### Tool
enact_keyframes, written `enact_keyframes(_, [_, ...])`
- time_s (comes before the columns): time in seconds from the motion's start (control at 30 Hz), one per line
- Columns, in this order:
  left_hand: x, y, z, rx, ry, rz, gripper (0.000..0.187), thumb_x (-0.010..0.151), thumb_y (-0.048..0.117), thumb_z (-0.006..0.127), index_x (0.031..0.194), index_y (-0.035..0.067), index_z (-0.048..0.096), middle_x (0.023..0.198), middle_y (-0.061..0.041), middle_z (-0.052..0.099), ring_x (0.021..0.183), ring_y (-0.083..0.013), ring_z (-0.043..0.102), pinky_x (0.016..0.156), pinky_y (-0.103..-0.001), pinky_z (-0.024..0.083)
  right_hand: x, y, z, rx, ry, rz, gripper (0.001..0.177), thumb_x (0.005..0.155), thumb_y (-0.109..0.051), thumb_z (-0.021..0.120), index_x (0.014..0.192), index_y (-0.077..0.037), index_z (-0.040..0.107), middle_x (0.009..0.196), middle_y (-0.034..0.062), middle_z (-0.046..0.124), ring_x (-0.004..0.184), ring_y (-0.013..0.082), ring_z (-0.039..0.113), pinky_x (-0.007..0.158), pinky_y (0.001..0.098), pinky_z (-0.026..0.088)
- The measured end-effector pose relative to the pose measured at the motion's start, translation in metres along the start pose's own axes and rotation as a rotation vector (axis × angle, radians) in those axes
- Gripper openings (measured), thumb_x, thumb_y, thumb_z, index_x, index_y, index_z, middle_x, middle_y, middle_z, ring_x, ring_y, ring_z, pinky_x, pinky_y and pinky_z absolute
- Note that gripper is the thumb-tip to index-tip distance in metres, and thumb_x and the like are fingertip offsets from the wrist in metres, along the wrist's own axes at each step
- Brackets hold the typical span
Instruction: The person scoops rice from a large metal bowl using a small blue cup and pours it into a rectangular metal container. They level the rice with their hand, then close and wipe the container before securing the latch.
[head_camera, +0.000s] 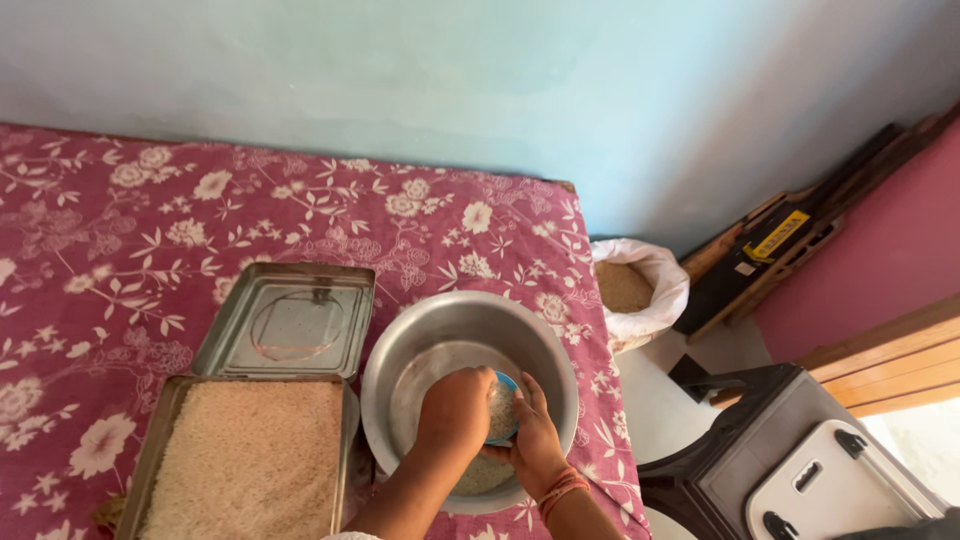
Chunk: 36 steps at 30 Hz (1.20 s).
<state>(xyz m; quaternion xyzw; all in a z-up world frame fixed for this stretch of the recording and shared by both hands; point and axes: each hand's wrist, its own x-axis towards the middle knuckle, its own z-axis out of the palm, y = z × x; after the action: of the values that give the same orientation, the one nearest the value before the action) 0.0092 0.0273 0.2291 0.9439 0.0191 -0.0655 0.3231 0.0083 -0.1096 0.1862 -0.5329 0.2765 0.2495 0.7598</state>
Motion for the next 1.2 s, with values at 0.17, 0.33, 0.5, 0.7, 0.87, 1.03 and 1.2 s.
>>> enact_keyframes(0.17, [-0.014, 0.005, -0.029, -0.006, 0.112, 0.142, 0.021, 0.092, 0.011, 0.057, 0.102, 0.006, 0.074, 0.096, -0.019, 0.073, 0.093, -0.0365, 0.071, 0.087, -0.047, 0.053, -0.024, -0.010, 0.011, 0.016, 0.071, -0.057, 0.051, 0.106, -0.035, 0.036, 0.156, -0.031, 0.029, 0.143, 0.0070, 0.055, 0.118, 0.0296, 0.064, 0.089, 0.0550, 0.061])
enact_keyframes(0.33, [-0.034, 0.003, -0.063, -0.178, 0.241, 0.356, 0.022, 0.090, 0.009, 0.059, 0.104, 0.010, 0.077, 0.094, -0.016, 0.075, 0.091, -0.0353, 0.072, 0.082, -0.047, 0.055, -0.043, -0.015, 0.015, 0.050, 0.005, -0.113, 0.047, 0.107, -0.039, 0.035, 0.147, -0.017, 0.047, 0.133, 0.0118, 0.062, 0.111, 0.0299, 0.066, 0.085, 0.0530, 0.061])
enact_keyframes(0.5, [-0.047, -0.011, -0.097, -0.225, 0.298, 0.374, 0.016, 0.095, 0.015, 0.063, 0.103, 0.011, 0.075, 0.096, -0.015, 0.075, 0.094, -0.0354, 0.071, 0.081, -0.046, 0.055, -0.074, -0.023, 0.034, 0.075, -0.033, -0.173, 0.044, 0.105, -0.035, 0.036, 0.142, -0.017, 0.050, 0.130, 0.0086, 0.062, 0.110, 0.0292, 0.066, 0.084, 0.0533, 0.061])
enact_keyframes(0.7, [-0.066, -0.052, -0.137, -0.299, 0.435, 0.353, 0.024, 0.090, 0.005, 0.064, 0.112, 0.009, 0.072, 0.112, -0.015, 0.073, 0.100, -0.0341, 0.071, 0.084, -0.044, 0.056, -0.117, -0.021, 0.085, 0.092, -0.047, -0.226, 0.042, 0.104, -0.026, 0.039, 0.142, -0.013, 0.049, 0.131, 0.0131, 0.059, 0.109, 0.0331, 0.066, 0.084, 0.0564, 0.062])
enact_keyframes(0.87, [-0.088, -0.096, -0.171, -0.312, 0.415, 0.244, 0.022, 0.096, 0.015, 0.060, 0.115, 0.008, 0.071, 0.117, -0.014, 0.072, 0.107, -0.0323, 0.070, 0.090, -0.042, 0.055, -0.153, -0.013, 0.128, -0.013, -0.120, -0.345, 0.048, 0.096, -0.015, 0.042, 0.144, -0.010, 0.049, 0.133, 0.0159, 0.057, 0.113, 0.0329, 0.067, 0.083, 0.0569, 0.065])
enact_keyframes(1.03, [-0.106, -0.150, -0.183, -0.302, 0.336, 0.110, 0.031, 0.101, 0.024, 0.053, 0.122, 0.008, 0.069, 0.127, -0.013, 0.070, 0.117, -0.0301, 0.066, 0.099, -0.042, 0.051, -0.181, -0.004, 0.168, -0.126, 0.002, -0.388, 0.053, 0.095, -0.016, 0.047, 0.148, -0.012, 0.045, 0.140, 0.0153, 0.056, 0.118, 0.0341, 0.066, 0.082, 0.0534, 0.066])
enact_keyframes(1.2, [-0.107, -0.204, -0.179, -0.239, 0.411, 0.212, 0.037, 0.098, 0.023, 0.052, 0.127, 0.005, 0.067, 0.143, -0.018, 0.061, 0.135, -0.0328, 0.055, 0.113, -0.045, 0.040, -0.203, 0.002, 0.184, -0.228, 0.063, -0.408, 0.054, 0.094, -0.016, 0.050, 0.149, -0.019, 0.047, 0.140, 0.0158, 0.057, 0.117, 0.0356, 0.068, 0.082, 0.0499, 0.066])
